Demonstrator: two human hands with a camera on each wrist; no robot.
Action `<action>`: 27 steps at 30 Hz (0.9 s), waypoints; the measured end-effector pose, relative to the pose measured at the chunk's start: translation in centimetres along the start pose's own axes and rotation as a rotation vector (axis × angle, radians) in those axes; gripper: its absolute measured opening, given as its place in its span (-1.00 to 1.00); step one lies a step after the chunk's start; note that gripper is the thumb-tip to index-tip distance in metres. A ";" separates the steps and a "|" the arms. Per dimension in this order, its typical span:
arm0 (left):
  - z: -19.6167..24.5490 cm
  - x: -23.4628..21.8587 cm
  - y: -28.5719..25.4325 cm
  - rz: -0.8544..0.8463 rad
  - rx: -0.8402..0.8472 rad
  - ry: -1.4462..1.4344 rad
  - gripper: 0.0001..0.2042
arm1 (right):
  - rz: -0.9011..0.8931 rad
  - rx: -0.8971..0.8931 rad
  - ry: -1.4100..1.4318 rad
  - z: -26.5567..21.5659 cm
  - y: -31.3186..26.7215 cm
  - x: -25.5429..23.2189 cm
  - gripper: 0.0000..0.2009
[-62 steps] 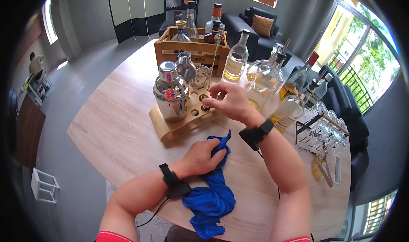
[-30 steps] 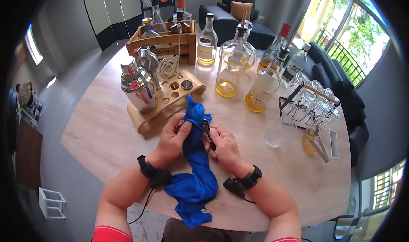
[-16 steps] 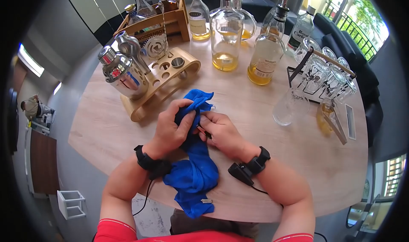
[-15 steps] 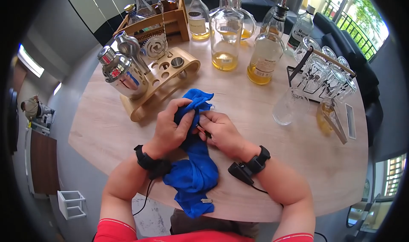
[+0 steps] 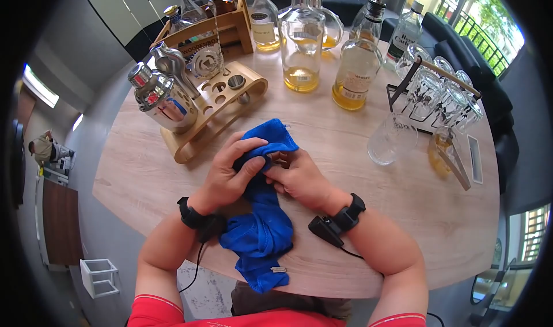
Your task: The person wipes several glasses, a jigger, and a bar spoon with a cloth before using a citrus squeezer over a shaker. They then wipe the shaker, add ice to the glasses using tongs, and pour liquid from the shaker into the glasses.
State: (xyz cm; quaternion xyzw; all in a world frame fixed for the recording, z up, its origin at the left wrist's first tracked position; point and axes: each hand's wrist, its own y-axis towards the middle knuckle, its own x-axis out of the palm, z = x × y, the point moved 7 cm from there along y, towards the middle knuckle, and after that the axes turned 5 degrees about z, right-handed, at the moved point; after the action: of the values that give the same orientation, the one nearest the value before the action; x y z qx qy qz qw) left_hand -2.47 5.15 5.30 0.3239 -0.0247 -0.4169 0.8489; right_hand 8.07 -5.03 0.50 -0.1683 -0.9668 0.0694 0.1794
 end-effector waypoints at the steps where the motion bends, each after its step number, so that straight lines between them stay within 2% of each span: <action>1: 0.1 0.3 -0.1 -0.036 -0.036 0.074 -0.79 | -0.019 0.004 -0.027 0.1 -0.1 0.1 -0.67; 4: 0.1 0.3 -0.1 -0.081 -0.118 0.192 -0.79 | 0.001 0.018 -0.027 0.7 0.1 0.0 -0.64; 6: -0.4 -0.2 -0.2 0.025 -0.216 0.113 -0.80 | -0.007 -0.015 0.011 0.5 0.0 0.3 -0.62; 8: 0.0 -0.3 -0.1 0.057 -0.192 0.146 -0.80 | -0.017 -0.055 -0.022 0.2 0.1 0.4 -0.61; 11: -0.5 -1.4 -0.2 0.214 -0.246 0.178 -0.78 | -0.004 -0.061 -0.032 0.5 0.2 -0.1 -0.61; 12: -0.7 -1.6 -0.1 0.214 -0.246 0.178 -0.78 | -0.005 -0.061 -0.032 0.5 0.2 -0.2 -0.61; 14: -2.2 -1.6 -0.4 0.173 -0.393 -0.023 -0.72 | 0.002 -0.085 0.001 0.4 0.2 -0.3 -0.61; 16: -2.2 -1.0 -0.5 0.108 -0.353 -0.023 -0.64 | -0.004 -0.107 0.028 0.6 0.5 -0.4 -0.61; 18: -1.1 0.5 -0.6 -0.068 -0.254 0.083 -0.59 | -0.011 -0.127 0.054 0.6 0.5 -0.4 -0.60; 22: -1.2 0.4 -0.5 -0.068 -0.320 0.045 -0.58 | 0.031 -0.098 0.044 0.7 0.4 -0.5 -0.60; 27: -0.9 0.0 -0.4 -0.032 -0.304 0.059 -0.65 | 0.017 -0.087 0.054 0.2 0.3 -0.2 -0.59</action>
State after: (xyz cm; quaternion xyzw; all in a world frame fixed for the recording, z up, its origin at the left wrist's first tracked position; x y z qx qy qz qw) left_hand -2.44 5.46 4.36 0.2043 0.0687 -0.4196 0.8817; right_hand 8.27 -4.84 0.19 -0.1861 -0.9622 0.0243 0.1972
